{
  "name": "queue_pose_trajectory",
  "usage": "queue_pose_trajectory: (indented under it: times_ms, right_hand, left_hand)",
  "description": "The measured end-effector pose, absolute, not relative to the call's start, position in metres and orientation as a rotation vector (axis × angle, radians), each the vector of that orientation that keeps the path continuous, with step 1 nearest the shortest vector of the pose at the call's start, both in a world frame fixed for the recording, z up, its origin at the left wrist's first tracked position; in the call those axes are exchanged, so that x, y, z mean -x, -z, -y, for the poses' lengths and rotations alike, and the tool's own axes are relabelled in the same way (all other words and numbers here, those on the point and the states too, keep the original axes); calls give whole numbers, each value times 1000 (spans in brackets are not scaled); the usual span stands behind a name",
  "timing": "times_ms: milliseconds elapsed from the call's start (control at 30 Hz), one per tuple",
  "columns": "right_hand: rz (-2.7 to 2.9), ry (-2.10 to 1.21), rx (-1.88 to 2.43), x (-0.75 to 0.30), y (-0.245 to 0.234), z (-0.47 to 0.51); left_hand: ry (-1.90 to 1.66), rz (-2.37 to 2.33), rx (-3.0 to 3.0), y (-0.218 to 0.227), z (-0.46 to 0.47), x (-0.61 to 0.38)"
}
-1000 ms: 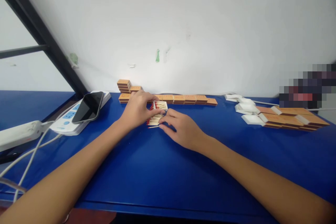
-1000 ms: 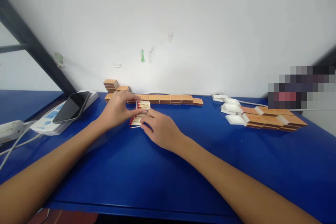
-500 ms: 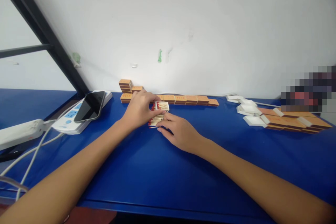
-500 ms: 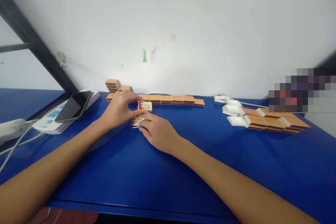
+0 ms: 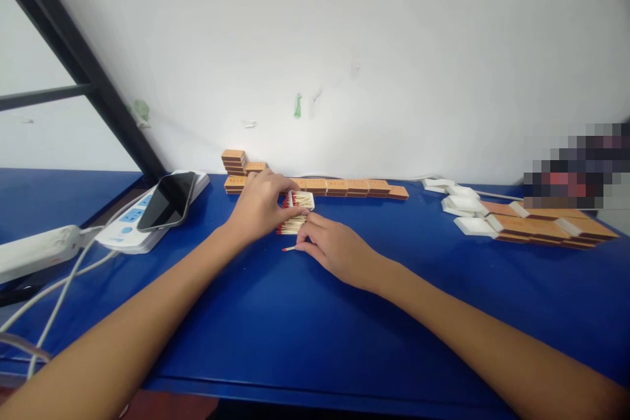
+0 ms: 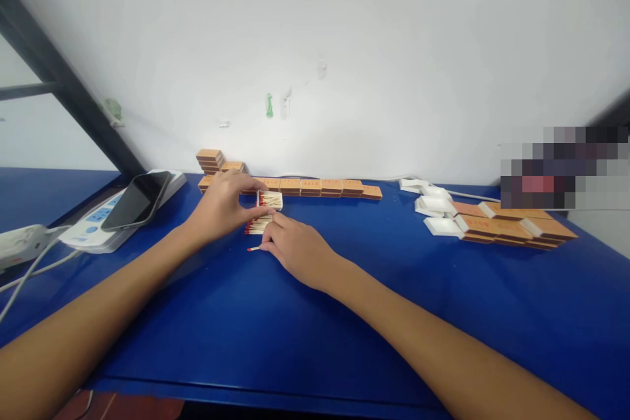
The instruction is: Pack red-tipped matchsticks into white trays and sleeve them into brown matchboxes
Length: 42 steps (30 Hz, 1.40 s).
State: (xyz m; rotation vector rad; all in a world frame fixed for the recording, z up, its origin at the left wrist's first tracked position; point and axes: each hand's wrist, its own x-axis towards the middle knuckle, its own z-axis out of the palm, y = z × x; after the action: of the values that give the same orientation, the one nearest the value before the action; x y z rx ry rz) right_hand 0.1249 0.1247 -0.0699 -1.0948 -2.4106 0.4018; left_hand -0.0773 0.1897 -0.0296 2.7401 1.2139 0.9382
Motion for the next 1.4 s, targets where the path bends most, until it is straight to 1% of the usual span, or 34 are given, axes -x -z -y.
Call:
queue_pose_trajectory:
  times_ms: [100,233,467,700,900,1400]
  right_hand:
    - [2377,-362,1111,-136,61,-125]
    - [2197,-209,1168,-152,53,-134]
    - [2115,-97,1208,-157,55,-142]
    - [2097,-111,1114,-163,48,-139]
    - [2210,-311,1088,-175,43,-143]
    - [2225,-239,1163,-172,49,-140]
  left_hand:
    - [-911,-1215,-2775,31,-190,77]
    - [-873,-1145,-2780,35,-187,72]
    - [-951,-967,-2630,36,-175,60]
    - [-957,-1002,-2505,34,-173,60]
    - [-875,-972,-2578,38,-170,56]
    - [-864,-938,-2635,42,-169,53]
